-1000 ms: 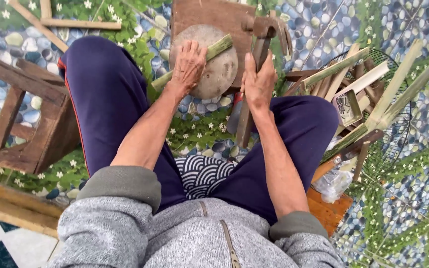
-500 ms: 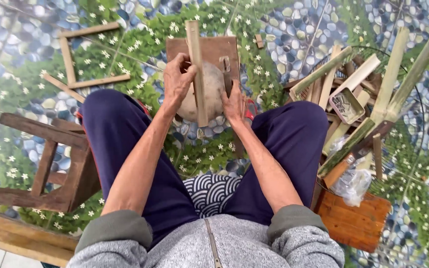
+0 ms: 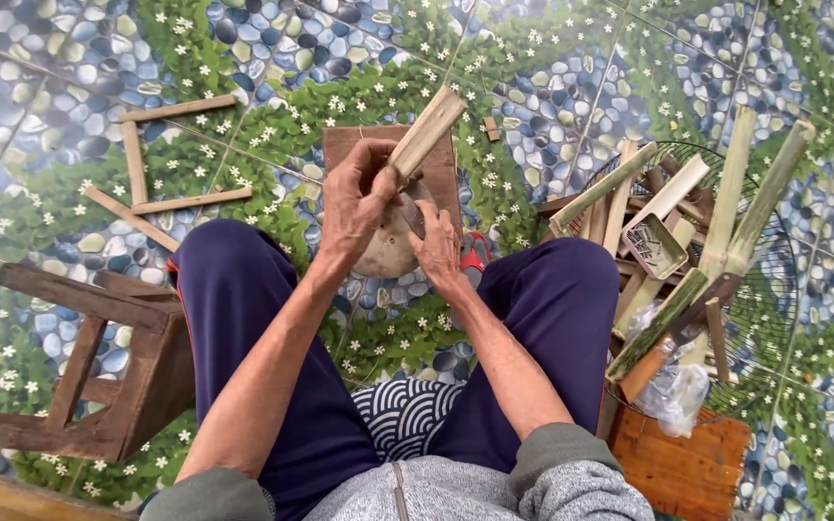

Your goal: The person assembles a small bamboo frame by aligning pieces and securing them with nails and a hammer. They repeatedly hammer nails into the joints and adjust the frame pieces to ensure alignment.

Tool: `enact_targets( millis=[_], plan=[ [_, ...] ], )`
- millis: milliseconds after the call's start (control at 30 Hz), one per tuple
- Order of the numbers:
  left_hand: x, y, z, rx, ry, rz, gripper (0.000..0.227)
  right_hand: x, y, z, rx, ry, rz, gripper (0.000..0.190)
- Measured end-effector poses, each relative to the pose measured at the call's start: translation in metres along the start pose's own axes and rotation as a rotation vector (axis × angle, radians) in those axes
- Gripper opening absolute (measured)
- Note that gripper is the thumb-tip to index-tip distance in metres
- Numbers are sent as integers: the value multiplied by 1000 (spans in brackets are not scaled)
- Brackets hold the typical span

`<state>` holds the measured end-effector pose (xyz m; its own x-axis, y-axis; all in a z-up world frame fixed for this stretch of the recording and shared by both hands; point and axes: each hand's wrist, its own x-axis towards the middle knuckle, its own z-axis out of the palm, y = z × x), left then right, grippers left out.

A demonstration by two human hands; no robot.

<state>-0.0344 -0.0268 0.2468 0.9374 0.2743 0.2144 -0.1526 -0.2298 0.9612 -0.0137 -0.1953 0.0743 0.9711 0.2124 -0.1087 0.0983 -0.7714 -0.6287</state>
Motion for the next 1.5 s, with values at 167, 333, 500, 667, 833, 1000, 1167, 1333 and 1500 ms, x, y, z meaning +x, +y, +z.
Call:
enact_targets(
  millis=[167,333,500,667,833,1000,1167,1333,1500],
  plan=[
    [0,18,2,-485,-87,-128,21,19,28,7,-195,52,-113,41],
    [-5,33,-2,-334,-159,-79,21,18,-61,-109,767,144,-123,53],
    [-16,29,16,-169,-278,-3,14,-5,-73,-162,966,141,-493,55],
    [-19,20,25,-3,-351,-25,4,-9,-80,-163,990,219,-402,30],
    [-18,13,28,51,-343,53,9,-1,-69,-163,1015,210,-411,24],
    [-17,10,29,48,-333,57,10,2,-63,-162,989,211,-435,21],
    [-17,14,30,-43,-370,-23,6,1,-61,-164,948,263,-421,24],
    [-18,-5,34,83,-297,120,7,-2,-64,-165,1066,157,-379,24],
    [-18,-11,31,469,-143,481,11,-6,-68,-171,1230,-29,-404,26]
  ],
)
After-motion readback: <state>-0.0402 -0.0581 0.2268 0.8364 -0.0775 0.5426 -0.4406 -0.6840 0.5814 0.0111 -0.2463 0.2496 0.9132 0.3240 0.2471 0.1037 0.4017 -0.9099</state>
